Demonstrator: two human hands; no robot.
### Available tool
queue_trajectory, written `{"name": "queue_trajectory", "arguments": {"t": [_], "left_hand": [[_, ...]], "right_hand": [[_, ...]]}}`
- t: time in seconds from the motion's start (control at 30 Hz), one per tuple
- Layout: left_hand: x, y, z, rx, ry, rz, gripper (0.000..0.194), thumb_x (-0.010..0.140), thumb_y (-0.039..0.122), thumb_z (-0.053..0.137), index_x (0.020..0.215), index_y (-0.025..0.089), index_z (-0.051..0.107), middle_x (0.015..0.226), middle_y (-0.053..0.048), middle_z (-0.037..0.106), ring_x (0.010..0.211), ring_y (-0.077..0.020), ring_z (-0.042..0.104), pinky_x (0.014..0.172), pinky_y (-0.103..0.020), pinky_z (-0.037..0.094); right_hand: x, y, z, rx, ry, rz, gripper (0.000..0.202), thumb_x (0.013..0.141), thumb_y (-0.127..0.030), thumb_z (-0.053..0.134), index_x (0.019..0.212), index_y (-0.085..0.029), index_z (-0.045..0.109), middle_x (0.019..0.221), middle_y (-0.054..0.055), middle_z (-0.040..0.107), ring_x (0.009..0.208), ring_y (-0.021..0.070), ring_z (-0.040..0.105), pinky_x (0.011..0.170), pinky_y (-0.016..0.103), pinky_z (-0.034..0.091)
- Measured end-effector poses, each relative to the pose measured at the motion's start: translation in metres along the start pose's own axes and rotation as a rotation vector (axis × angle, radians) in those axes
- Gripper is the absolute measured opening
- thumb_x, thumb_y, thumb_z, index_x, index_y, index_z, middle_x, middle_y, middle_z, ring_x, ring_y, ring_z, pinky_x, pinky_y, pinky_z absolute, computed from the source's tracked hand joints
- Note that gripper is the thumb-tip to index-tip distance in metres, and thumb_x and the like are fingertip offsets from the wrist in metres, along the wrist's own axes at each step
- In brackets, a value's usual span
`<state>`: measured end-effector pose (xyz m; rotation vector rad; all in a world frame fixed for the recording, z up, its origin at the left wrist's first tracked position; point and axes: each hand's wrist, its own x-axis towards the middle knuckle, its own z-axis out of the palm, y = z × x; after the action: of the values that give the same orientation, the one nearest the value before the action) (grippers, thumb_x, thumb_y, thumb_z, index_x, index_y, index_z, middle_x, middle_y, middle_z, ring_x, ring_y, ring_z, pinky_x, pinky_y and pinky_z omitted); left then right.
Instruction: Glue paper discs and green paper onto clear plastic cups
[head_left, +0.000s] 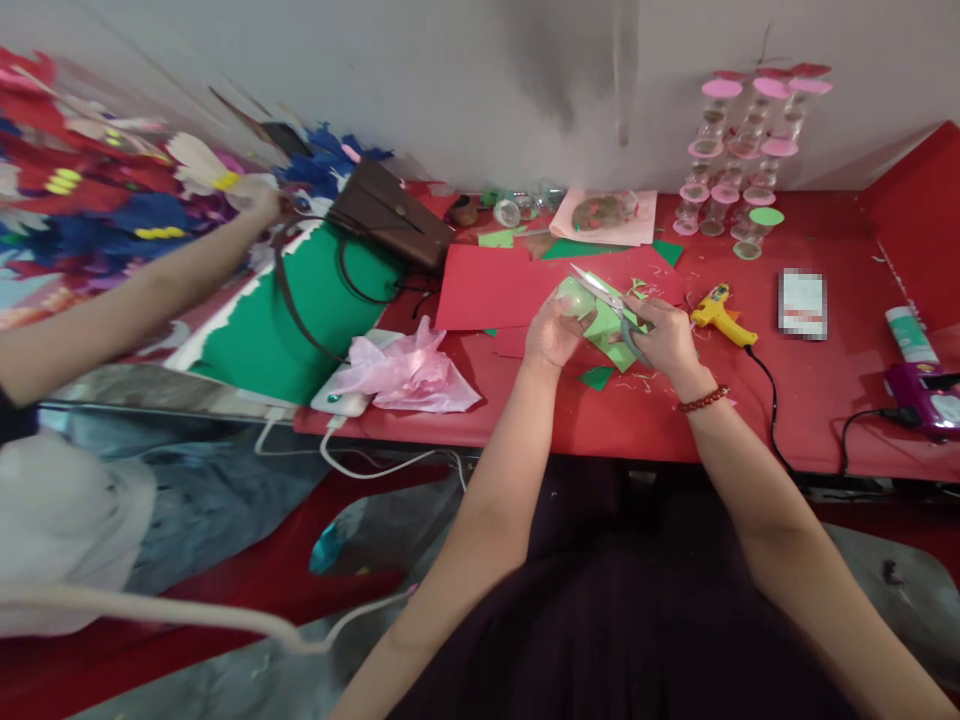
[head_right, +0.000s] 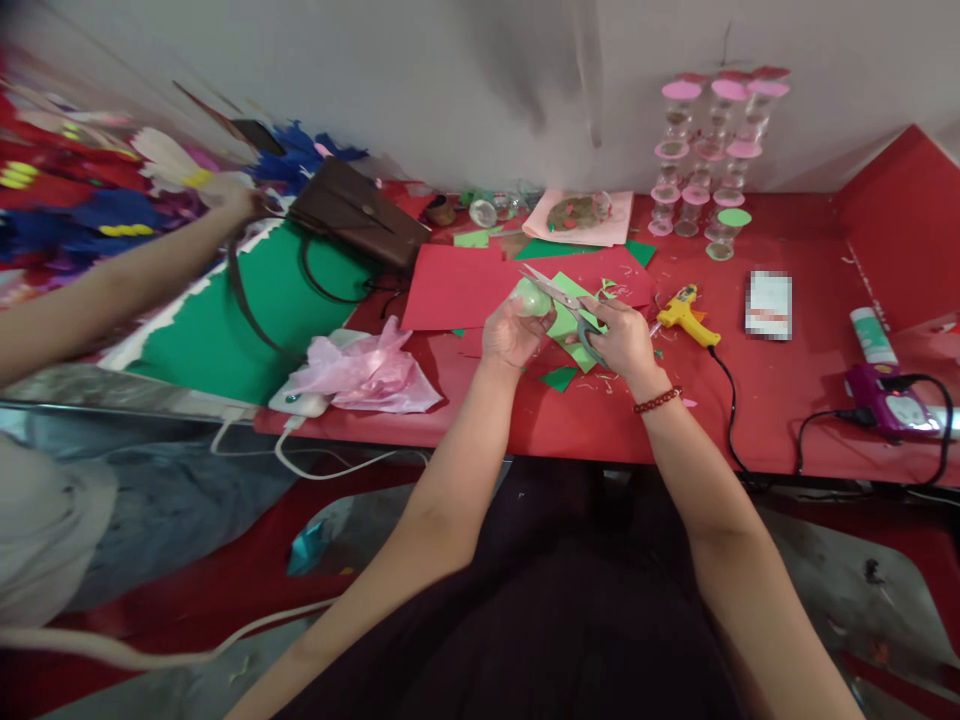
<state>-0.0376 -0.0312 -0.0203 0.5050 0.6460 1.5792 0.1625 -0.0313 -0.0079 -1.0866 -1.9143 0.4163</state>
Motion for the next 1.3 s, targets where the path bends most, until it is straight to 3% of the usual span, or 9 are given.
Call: {"name": "queue_trajectory", "arguments": {"t": [0.2,0.4,0.57,0.73,0.9,1.0,1.13,1.2,1.3], "left_hand": [[-0.001,0.000,0.001,0.022,0.019,0.001,0.017,0.078,0.028,0.077,0.093,0.023,0.068,0.096,-0.003,0.082,0.097,-0.0204,0.079,0.094,-0.035,0.062],[-0.007,0.005,0.010,0.029,-0.015,-0.009,0.020,0.083,0.023,0.075,0.103,0.023,0.072,0.119,-0.005,0.081,0.116,-0.0212,0.076,0.098,-0.032,0.061],[-0.006,0.004,0.014,0.062,0.026,-0.053,0.029,0.085,0.029,0.078,0.114,0.027,0.073,0.132,-0.004,0.078,0.137,-0.0239,0.067,0.106,-0.032,0.058],[-0.001,0.002,0.012,0.015,0.045,-0.111,0.024,0.094,0.039,0.071,0.111,0.023,0.074,0.121,-0.005,0.082,0.127,-0.0242,0.074,0.098,-0.031,0.063],[0.000,0.003,0.011,0.020,0.031,-0.156,0.036,0.098,0.050,0.065,0.117,0.020,0.074,0.111,-0.007,0.084,0.103,-0.0227,0.081,0.079,-0.027,0.066],[-0.002,0.003,0.012,0.064,0.013,-0.203,0.041,0.099,0.054,0.062,0.120,0.021,0.074,0.107,-0.008,0.084,0.093,-0.0220,0.082,0.074,-0.028,0.066],[-0.007,-0.001,0.016,0.154,-0.070,-0.332,0.050,0.101,0.063,0.054,0.119,0.021,0.075,0.096,-0.008,0.084,0.071,-0.0198,0.080,0.063,-0.029,0.063],[-0.009,-0.003,0.019,0.169,-0.109,-0.334,0.050,0.101,0.064,0.053,0.116,0.022,0.076,0.096,-0.007,0.084,0.062,-0.0166,0.076,0.058,-0.027,0.060],[-0.009,-0.005,0.020,0.152,-0.092,-0.253,0.046,0.099,0.064,0.059,0.116,0.025,0.076,0.101,-0.005,0.084,0.060,-0.0130,0.072,0.060,-0.026,0.059]], "right_hand": [[0.001,-0.001,-0.002,-0.072,-0.034,0.119,0.031,0.087,-0.036,0.076,0.110,-0.017,0.084,0.081,0.006,0.078,0.072,0.0195,0.069,0.073,0.029,0.052],[-0.003,0.012,0.014,-0.187,0.025,0.147,0.058,0.080,-0.017,0.068,0.139,-0.017,0.069,0.121,0.017,0.079,0.103,0.0315,0.073,0.092,0.043,0.059],[-0.008,0.013,0.022,-0.299,-0.116,0.106,0.052,0.082,-0.012,0.060,0.133,-0.013,0.071,0.115,0.022,0.076,0.101,0.0357,0.072,0.094,0.052,0.058],[-0.008,0.010,0.020,-0.365,-0.162,0.096,0.044,0.083,-0.013,0.060,0.124,-0.014,0.076,0.110,0.019,0.075,0.100,0.0335,0.069,0.097,0.049,0.056],[-0.007,0.008,0.018,-0.385,-0.138,0.066,0.025,0.089,-0.018,0.060,0.102,-0.012,0.080,0.103,0.021,0.075,0.106,0.0370,0.067,0.108,0.059,0.049],[-0.005,0.007,0.019,-0.230,-0.053,0.088,0.031,0.087,-0.015,0.060,0.113,-0.014,0.078,0.115,0.020,0.075,0.108,0.0345,0.069,0.107,0.058,0.052],[-0.005,0.005,0.027,0.252,-0.086,0.100,0.061,0.087,-0.021,0.064,0.147,-0.023,0.056,0.141,0.015,0.067,0.092,0.0212,0.073,0.083,0.039,0.062],[-0.004,0.005,0.030,0.428,-0.129,0.112,0.061,0.088,-0.030,0.067,0.147,-0.024,0.054,0.129,0.011,0.073,0.086,0.0181,0.073,0.077,0.034,0.061],[-0.002,0.006,0.030,0.485,-0.107,0.218,0.032,0.092,-0.047,0.066,0.112,-0.023,0.069,0.084,0.003,0.075,0.069,0.0163,0.068,0.064,0.029,0.056]]}}
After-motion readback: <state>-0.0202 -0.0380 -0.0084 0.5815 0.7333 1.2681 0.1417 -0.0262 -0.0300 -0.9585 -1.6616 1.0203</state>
